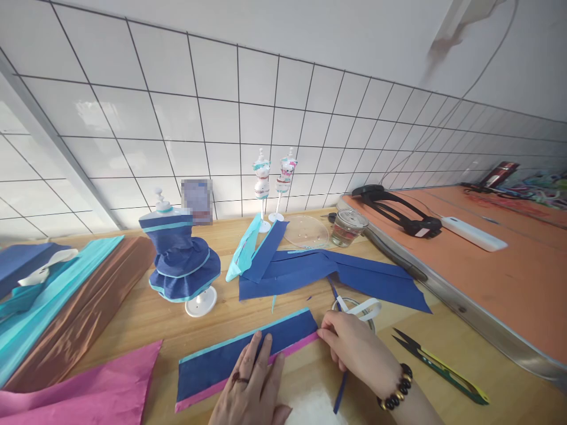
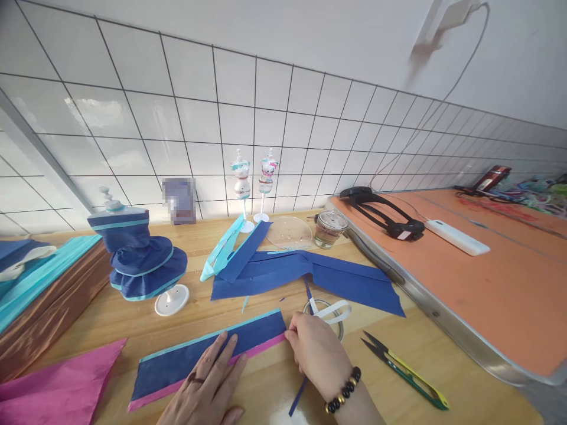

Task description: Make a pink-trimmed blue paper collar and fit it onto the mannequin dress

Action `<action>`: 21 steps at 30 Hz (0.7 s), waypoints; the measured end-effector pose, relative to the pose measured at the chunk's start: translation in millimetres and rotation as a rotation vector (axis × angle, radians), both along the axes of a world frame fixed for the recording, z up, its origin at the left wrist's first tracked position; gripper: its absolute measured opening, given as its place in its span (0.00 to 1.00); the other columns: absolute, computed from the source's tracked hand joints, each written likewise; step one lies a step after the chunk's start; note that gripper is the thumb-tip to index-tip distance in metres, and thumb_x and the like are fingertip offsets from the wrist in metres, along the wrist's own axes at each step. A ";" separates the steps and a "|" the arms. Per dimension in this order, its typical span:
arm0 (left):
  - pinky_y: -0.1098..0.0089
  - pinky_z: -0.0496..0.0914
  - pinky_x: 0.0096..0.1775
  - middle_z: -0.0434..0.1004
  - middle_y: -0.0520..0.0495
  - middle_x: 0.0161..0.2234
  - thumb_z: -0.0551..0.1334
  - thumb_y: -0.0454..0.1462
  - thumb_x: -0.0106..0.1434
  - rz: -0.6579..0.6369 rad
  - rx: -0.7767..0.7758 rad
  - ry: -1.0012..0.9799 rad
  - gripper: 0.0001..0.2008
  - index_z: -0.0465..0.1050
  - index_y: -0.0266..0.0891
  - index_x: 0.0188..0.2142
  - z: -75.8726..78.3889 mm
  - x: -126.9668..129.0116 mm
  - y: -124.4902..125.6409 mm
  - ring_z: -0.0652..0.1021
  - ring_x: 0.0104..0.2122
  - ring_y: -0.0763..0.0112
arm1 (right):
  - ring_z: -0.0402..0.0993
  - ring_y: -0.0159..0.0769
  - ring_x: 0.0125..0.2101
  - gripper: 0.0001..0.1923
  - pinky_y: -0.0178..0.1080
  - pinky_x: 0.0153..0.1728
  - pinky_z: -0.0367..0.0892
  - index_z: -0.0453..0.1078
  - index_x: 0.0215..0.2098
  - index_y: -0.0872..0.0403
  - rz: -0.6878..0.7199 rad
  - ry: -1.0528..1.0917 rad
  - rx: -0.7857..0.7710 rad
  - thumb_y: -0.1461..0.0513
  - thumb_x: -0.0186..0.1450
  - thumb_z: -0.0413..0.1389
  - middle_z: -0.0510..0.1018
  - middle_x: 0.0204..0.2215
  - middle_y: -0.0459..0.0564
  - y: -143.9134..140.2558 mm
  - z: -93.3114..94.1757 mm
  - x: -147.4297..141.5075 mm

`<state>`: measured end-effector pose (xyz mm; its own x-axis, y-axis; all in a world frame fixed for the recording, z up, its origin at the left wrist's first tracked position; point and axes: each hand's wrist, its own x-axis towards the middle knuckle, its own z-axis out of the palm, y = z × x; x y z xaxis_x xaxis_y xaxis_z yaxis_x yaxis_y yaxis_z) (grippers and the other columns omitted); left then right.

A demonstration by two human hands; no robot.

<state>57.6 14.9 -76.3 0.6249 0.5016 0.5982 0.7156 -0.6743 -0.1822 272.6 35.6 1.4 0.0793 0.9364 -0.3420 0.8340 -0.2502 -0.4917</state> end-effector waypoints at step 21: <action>0.69 0.65 0.45 0.69 0.45 0.50 0.51 0.50 0.60 0.014 -0.014 -0.030 0.22 0.68 0.41 0.47 -6.7 2.7 -1.0 0.66 0.51 0.61 | 0.66 0.27 0.11 0.03 0.28 0.15 0.57 0.57 0.29 0.51 -0.069 0.050 -0.054 0.65 0.60 0.45 0.68 0.11 0.39 2.5 -4.3 5.7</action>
